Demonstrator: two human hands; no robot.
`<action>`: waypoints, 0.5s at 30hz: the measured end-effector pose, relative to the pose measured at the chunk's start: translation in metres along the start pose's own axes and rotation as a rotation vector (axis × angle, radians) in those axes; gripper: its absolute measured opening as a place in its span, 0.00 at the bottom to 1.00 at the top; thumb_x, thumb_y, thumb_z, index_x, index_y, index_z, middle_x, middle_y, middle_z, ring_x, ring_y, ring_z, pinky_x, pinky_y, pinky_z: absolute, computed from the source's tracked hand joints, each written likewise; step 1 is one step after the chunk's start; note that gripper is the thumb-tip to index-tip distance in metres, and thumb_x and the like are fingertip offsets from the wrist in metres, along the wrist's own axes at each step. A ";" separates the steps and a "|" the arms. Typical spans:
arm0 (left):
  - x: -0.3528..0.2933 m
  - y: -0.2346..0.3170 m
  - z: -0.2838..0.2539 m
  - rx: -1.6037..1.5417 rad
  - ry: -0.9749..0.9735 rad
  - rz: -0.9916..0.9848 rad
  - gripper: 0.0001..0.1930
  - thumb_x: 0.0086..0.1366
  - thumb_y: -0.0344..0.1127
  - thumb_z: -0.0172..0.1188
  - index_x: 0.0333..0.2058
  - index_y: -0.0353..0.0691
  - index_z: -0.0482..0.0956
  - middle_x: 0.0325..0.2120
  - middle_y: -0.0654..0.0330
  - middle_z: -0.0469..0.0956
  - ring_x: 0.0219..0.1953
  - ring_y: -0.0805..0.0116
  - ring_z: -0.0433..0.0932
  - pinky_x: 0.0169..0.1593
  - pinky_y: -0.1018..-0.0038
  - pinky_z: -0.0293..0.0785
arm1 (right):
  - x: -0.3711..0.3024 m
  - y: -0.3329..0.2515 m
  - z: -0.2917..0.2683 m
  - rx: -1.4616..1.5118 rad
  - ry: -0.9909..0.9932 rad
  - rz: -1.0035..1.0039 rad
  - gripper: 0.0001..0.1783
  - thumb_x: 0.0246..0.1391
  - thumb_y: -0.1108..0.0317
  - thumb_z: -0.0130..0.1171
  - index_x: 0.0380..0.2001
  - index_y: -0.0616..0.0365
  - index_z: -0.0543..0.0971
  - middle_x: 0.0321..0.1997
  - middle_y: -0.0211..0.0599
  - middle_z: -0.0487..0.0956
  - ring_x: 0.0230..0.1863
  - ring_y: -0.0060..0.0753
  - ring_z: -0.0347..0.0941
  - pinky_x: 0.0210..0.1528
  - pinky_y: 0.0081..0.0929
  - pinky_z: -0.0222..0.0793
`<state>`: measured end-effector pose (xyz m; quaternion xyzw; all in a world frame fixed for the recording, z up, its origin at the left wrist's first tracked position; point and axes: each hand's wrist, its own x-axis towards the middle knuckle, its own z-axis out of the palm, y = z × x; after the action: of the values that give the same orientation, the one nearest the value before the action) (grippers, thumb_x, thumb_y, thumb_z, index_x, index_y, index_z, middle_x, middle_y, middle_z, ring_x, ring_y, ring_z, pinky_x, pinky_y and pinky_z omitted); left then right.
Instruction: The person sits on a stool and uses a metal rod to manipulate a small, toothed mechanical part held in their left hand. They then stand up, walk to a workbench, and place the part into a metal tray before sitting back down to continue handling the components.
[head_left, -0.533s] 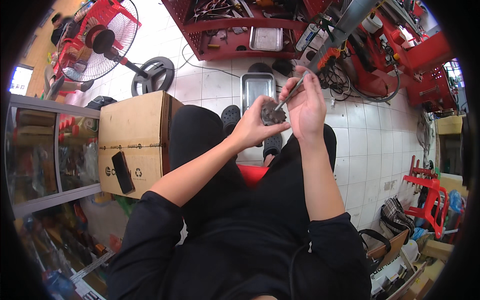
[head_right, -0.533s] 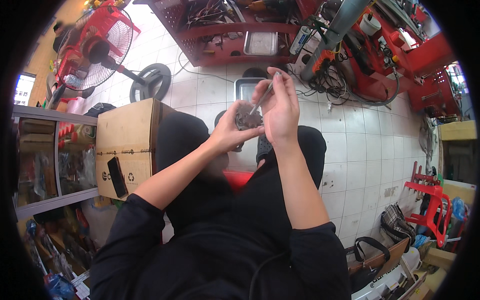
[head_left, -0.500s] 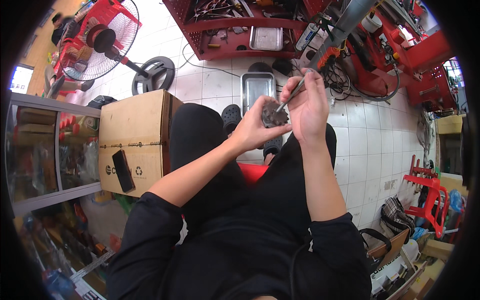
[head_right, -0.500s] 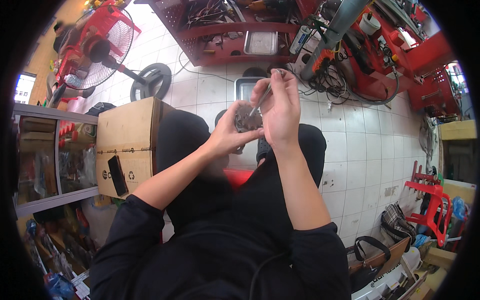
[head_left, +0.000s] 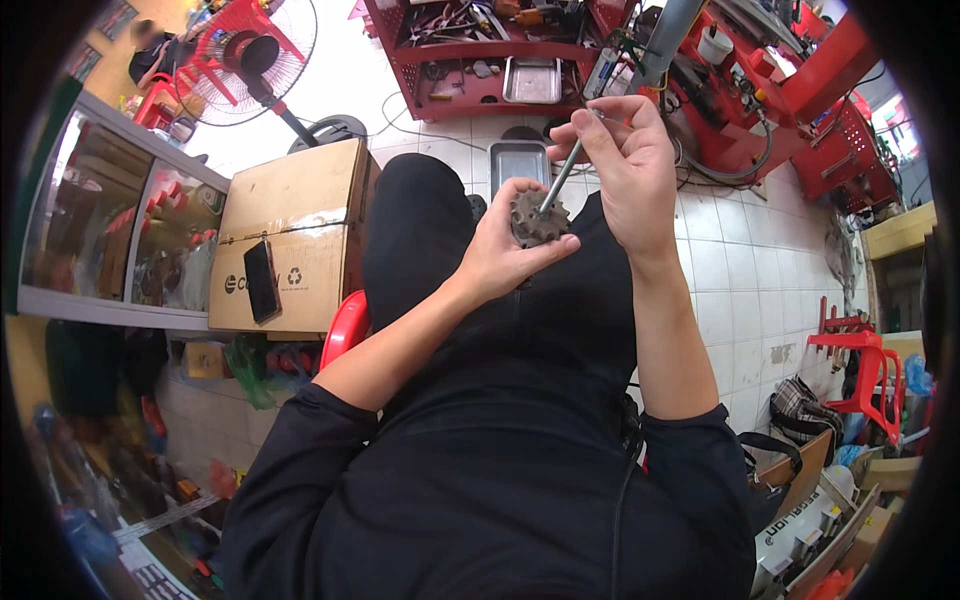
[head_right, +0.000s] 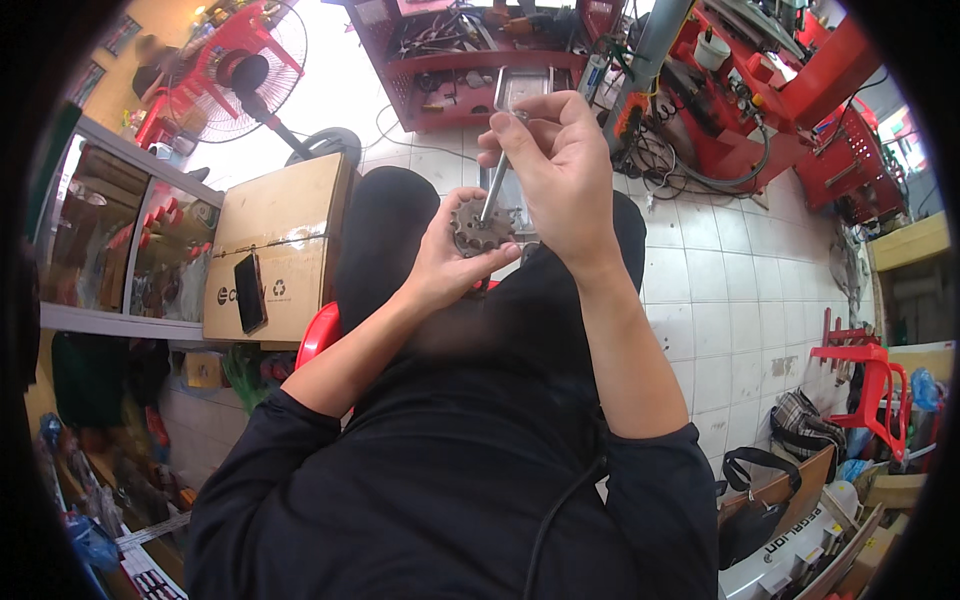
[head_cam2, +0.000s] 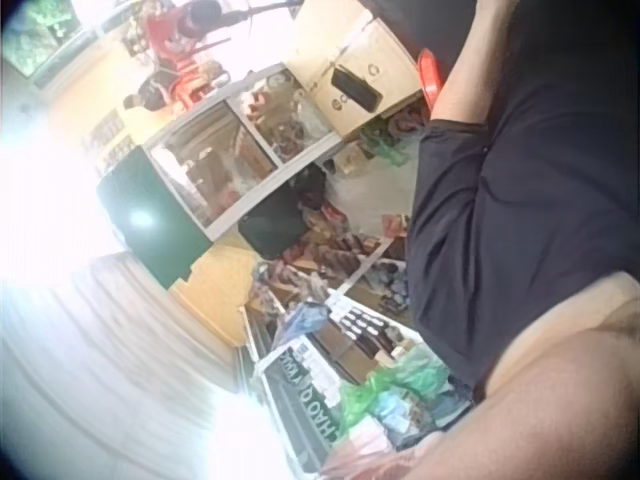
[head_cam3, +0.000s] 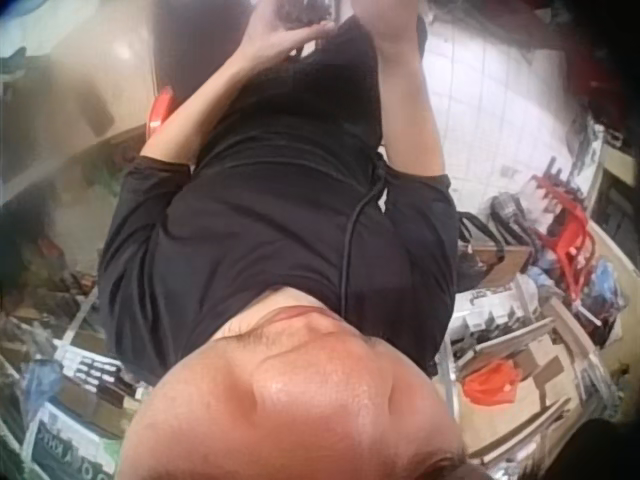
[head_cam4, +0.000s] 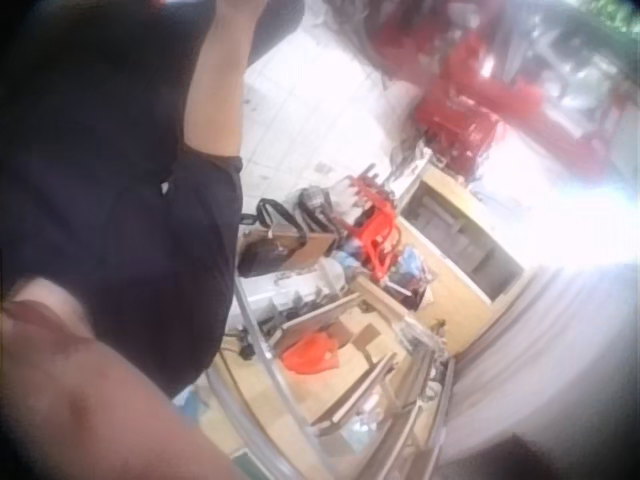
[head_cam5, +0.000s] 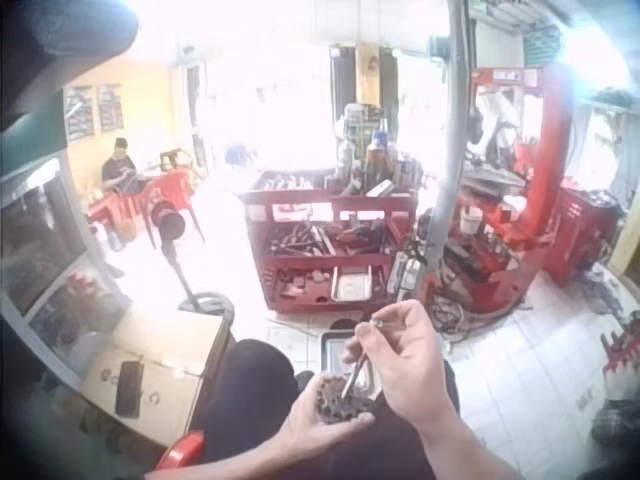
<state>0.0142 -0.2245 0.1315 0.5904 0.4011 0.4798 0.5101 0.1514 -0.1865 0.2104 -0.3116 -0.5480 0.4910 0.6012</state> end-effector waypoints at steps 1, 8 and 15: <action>-0.004 -0.003 0.001 -0.001 -0.005 0.017 0.30 0.51 0.36 0.70 0.47 0.38 0.62 0.32 0.61 0.76 0.35 0.75 0.76 0.40 0.77 0.72 | -0.003 -0.007 0.001 -0.015 -0.006 -0.005 0.15 0.57 0.66 0.57 0.43 0.65 0.70 0.30 0.38 0.78 0.31 0.21 0.75 0.35 0.16 0.68; -0.011 0.016 0.005 -0.022 0.026 0.003 0.30 0.50 0.39 0.71 0.45 0.40 0.62 0.32 0.62 0.74 0.35 0.76 0.73 0.40 0.77 0.70 | -0.014 -0.031 0.005 -0.020 -0.081 -0.003 0.19 0.59 0.64 0.53 0.50 0.62 0.69 0.34 0.36 0.80 0.35 0.21 0.76 0.38 0.20 0.68; -0.009 0.025 0.022 -0.082 -0.067 0.129 0.30 0.50 0.37 0.71 0.46 0.40 0.61 0.33 0.62 0.73 0.37 0.77 0.72 0.41 0.78 0.70 | -0.028 -0.042 -0.002 0.298 -0.061 -0.012 0.10 0.59 0.70 0.52 0.42 0.62 0.67 0.36 0.45 0.78 0.37 0.36 0.77 0.41 0.31 0.75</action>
<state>0.0330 -0.2416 0.1548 0.6094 0.3248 0.5077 0.5151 0.1658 -0.2255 0.2383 -0.2005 -0.4891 0.5724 0.6269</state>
